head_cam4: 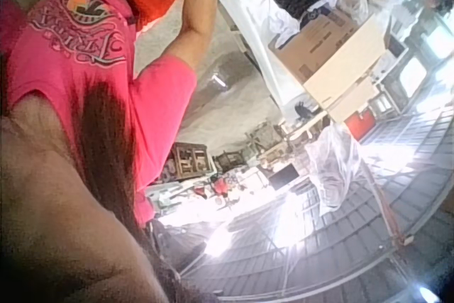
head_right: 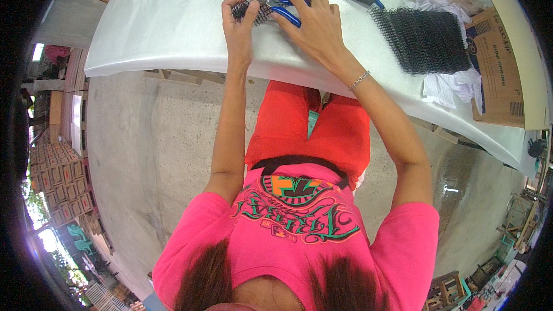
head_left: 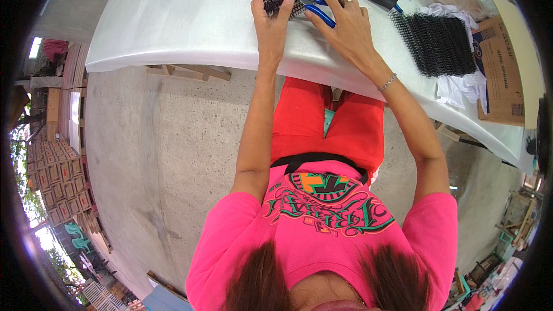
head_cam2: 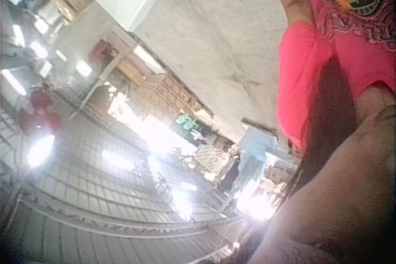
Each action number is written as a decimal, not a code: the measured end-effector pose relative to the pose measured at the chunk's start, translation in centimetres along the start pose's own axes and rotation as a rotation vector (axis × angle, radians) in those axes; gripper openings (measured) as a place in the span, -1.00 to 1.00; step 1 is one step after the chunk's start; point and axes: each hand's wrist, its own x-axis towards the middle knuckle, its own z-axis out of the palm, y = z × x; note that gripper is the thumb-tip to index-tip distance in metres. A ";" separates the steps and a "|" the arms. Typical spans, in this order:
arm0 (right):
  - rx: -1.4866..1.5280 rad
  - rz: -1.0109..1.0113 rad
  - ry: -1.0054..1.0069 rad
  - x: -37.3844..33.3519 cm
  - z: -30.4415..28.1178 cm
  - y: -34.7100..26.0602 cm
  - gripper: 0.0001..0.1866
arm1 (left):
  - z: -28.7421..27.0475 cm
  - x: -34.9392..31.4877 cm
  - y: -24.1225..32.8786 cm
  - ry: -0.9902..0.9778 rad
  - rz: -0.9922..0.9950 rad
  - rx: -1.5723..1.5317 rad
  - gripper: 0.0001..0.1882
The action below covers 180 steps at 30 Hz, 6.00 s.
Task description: The person uses pliers to trim the spiral binding of stacked notebooks at a white table. After trimming, the person picks up a small red notebook, opens it, and places it into a cardboard box.
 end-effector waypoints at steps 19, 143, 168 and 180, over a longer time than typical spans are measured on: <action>-0.050 -0.037 0.005 -0.2 0.3 1.2 -0.43 | -0.7 -0.1 -1.4 -0.014 0.042 0.149 -0.70; -0.089 0.037 -0.166 -1.3 1.0 0.0 -0.59 | 0.1 -2.2 -1.6 0.092 0.245 0.787 -0.79; -0.115 0.049 -0.284 -0.8 1.1 -0.5 -0.56 | 0.2 -2.2 -1.9 0.055 0.278 0.910 -0.80; -0.171 -0.027 -0.182 -2.3 0.5 0.2 -0.52 | 0.2 -2.3 -1.3 0.090 0.264 0.861 -0.80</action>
